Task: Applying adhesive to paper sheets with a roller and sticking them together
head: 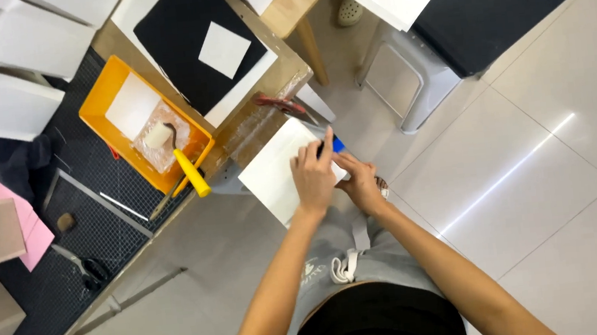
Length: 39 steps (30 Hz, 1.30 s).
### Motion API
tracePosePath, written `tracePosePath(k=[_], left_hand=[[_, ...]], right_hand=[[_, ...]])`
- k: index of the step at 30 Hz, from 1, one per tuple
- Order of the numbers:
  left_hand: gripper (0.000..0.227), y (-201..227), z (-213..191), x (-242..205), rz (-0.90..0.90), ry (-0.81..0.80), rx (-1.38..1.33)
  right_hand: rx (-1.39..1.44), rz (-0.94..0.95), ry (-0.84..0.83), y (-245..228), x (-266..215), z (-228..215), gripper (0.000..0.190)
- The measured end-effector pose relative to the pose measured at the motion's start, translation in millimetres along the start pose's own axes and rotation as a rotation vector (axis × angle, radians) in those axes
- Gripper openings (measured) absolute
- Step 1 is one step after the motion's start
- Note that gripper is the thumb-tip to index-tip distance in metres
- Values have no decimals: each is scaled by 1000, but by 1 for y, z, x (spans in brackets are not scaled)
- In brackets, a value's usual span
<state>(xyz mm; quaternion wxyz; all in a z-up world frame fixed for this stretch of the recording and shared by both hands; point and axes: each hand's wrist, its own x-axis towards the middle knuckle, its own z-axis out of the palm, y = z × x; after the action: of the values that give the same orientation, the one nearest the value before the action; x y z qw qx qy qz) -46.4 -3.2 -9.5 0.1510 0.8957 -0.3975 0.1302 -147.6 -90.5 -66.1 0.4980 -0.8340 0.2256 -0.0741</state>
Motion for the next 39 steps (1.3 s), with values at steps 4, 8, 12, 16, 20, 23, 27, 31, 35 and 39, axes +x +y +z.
tracePosePath(k=[4, 8, 12, 16, 20, 23, 27, 31, 35, 39], left_hand=[[58, -16, 3, 29, -86, 96, 97], [56, 36, -2, -12, 15, -8, -45], [52, 52, -29, -37, -87, 4, -213], [51, 87, -61, -54, -455, 122, -867], [44, 90, -99, -52, -460, 83, -561], [58, 46, -90, -94, -501, 136, -366], [109, -7, -86, -127, -973, 44, -809], [99, -11, -53, -121, -835, 111, -926], [96, -8, -14, -134, -791, 200, -846], [96, -9, -5, -137, -787, 207, -868]], right_hand=[[39, 19, -34, -7, 3, -6, 77], [-95, -90, 99, 72, 4, 40, 37], [-152, -121, -152, -20, -13, -57, 73], [229, -159, -238, -65, -23, -85, 69], [276, -20, -266, -105, -24, -79, 59], [294, 92, -275, -121, -22, -74, 58], [-174, -86, -228, -107, 10, -46, 56], [-667, -506, -130, -91, 36, -25, 56], [-587, -851, -313, -97, 26, -5, 34], [-592, -976, -338, -99, 36, 42, 36]])
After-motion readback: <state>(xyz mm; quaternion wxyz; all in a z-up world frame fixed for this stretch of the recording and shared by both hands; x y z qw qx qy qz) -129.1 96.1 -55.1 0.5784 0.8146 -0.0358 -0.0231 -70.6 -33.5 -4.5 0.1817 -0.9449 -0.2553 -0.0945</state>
